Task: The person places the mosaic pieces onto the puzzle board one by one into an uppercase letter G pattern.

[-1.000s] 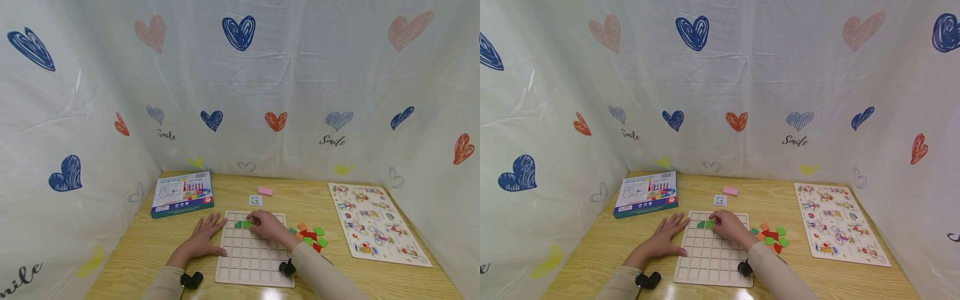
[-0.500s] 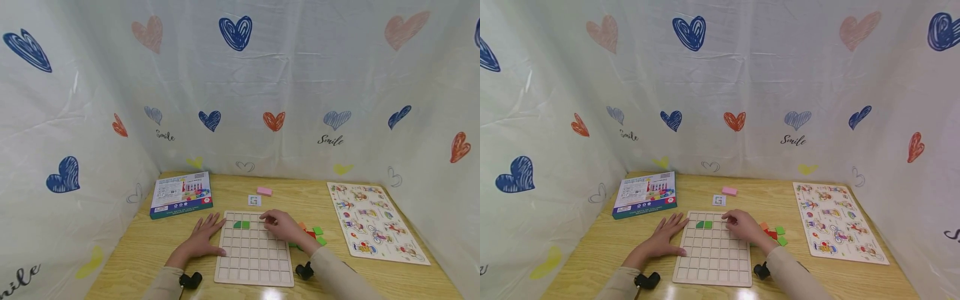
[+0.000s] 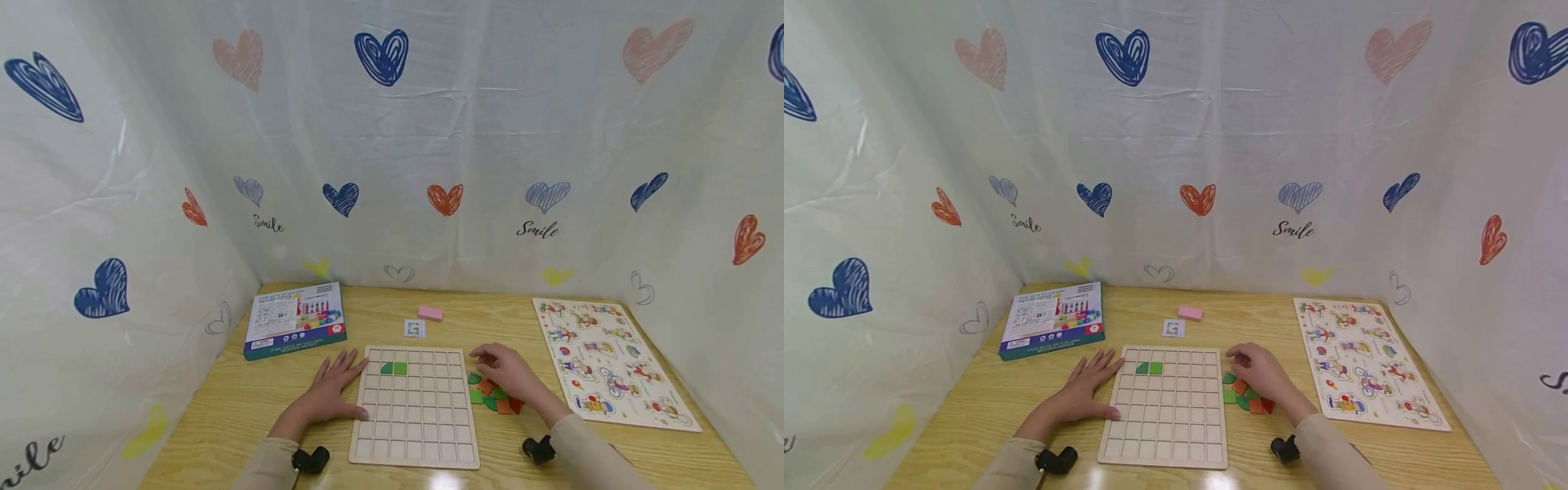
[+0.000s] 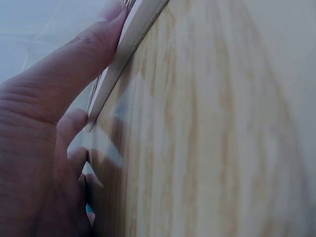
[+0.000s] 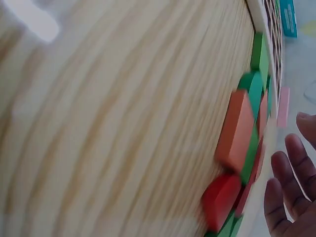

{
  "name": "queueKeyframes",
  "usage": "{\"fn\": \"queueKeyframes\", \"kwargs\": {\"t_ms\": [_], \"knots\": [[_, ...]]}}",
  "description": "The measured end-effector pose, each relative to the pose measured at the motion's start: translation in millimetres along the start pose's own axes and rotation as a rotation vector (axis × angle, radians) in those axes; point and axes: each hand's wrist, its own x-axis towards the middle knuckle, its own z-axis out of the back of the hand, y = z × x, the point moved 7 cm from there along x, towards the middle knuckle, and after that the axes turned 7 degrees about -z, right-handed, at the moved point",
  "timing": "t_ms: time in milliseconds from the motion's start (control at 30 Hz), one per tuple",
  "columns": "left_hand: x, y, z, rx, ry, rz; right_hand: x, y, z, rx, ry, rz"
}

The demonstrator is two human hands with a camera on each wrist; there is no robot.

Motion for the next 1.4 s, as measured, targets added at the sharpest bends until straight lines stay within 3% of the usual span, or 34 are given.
{"fn": "queueKeyframes", "kwargs": {"t_ms": [233, 567, 1000, 1400], "knots": [[0.2, 0.5, -0.8, -0.013, 0.001, 0.003, -2.5, -21, 16, -0.069, -0.055, 0.007], [0.6, -1.6, -0.7, -0.013, -0.001, 0.005, -3.4, -32, 16, -0.166, -0.024, -0.009], [0.3, -0.4, -0.3, -0.014, -0.002, 0.020, -5.3, -32, 19, -0.067, -0.014, -0.055], [0.2, 0.4, -0.2, -0.012, -0.002, 0.024, -1.3, -23, 12, 0.060, -0.014, -0.044]]}}
